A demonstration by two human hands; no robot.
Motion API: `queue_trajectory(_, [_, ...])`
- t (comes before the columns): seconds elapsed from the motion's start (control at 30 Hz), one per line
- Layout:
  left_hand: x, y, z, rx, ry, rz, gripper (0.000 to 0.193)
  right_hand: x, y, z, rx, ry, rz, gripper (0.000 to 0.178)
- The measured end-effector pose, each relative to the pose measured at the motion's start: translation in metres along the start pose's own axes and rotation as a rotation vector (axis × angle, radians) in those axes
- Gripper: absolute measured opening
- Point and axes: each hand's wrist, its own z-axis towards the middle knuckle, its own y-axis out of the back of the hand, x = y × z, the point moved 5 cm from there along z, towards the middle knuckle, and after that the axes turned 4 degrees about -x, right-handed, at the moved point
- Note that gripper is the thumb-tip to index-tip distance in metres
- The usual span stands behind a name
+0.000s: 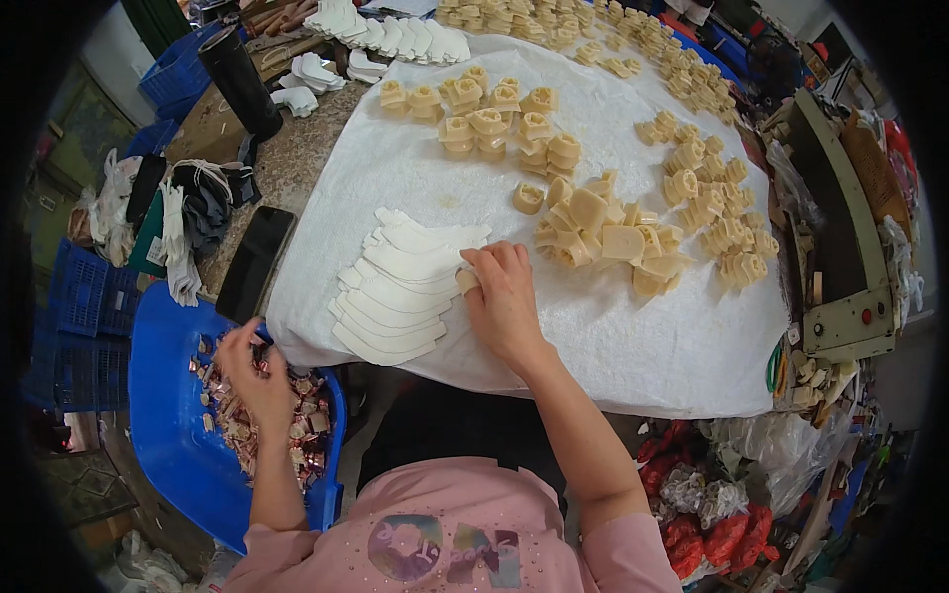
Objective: Assembling small rubber or foam components into a larger shoe structure by hand.
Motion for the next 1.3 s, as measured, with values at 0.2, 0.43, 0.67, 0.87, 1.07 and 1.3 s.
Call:
queue_trajectory(0.2, [-0.118,-0.068,0.004,0.451,-0.494,-0.381,0.04,-0.003,-0.014,0.022,0.067,0.021,-0.128,0.026])
queue_trajectory(0.43, [-0.149,-0.111,-0.007,0.571,-0.667,-0.315,0.044,-0.01,-0.029,0.041,0.1,-0.033,-0.175,0.02])
queue_trajectory(0.67, [-0.153,-0.119,-0.015,0.634,-0.747,-0.268,0.038,0.002,-0.03,0.035,0.058,0.172,-0.248,0.02])
queue_trajectory(0.87, [-0.146,-0.123,-0.018,0.657,-0.747,-0.224,0.034,0.038,-0.032,0.027,0.177,0.21,-0.131,0.022])
queue_trajectory(1.07, [-0.13,-0.13,-0.023,0.697,-0.5,-0.423,0.035,0.063,0.012,0.017,-0.087,0.099,0.474,0.019])
queue_trajectory(1.3, [-0.139,-0.112,-0.007,1.205,-0.23,-0.234,0.065,0.029,0.057,-0.017,-0.118,-0.088,0.749,0.012])
